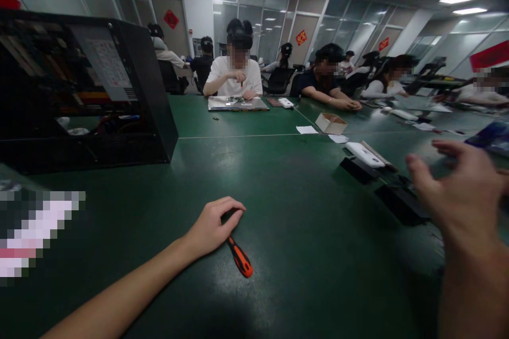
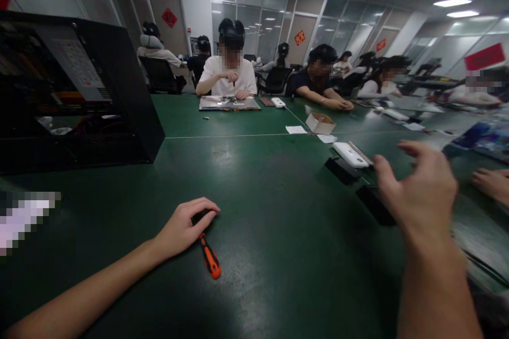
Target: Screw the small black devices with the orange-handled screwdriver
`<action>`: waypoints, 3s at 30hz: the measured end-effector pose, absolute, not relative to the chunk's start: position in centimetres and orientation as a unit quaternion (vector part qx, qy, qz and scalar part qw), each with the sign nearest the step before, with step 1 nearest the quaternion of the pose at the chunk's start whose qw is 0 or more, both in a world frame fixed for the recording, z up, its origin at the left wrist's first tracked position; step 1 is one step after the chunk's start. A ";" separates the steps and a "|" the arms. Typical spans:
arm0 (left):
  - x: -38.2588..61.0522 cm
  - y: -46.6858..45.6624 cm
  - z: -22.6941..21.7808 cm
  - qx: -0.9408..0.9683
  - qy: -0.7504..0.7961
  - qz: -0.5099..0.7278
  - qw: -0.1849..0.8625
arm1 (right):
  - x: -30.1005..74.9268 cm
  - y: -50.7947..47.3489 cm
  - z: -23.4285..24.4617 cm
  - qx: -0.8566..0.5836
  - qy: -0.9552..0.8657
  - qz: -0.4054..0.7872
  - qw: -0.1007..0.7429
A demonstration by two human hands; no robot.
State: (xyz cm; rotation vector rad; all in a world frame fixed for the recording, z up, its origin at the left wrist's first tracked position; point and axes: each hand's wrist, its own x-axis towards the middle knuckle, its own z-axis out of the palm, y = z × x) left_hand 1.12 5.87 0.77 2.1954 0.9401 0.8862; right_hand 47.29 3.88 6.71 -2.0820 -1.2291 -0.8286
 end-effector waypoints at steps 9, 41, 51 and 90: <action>1.3 6.1 0.7 0.833 0.354 0.330 0.266 | 51.6 4.4 0.2 -0.909 -0.387 -0.063 0.145; 0.5 6.8 0.6 0.769 0.389 0.376 0.341 | 20.9 2.1 1.1 -0.091 -0.964 -0.166 0.187; 1.0 6.3 1.4 0.824 0.364 0.310 0.305 | 21.5 0.3 2.7 -0.044 -0.934 0.072 0.348; 1.5 5.7 1.0 0.815 0.398 0.289 0.307 | 24.6 3.2 3.2 -0.237 -0.766 0.155 0.577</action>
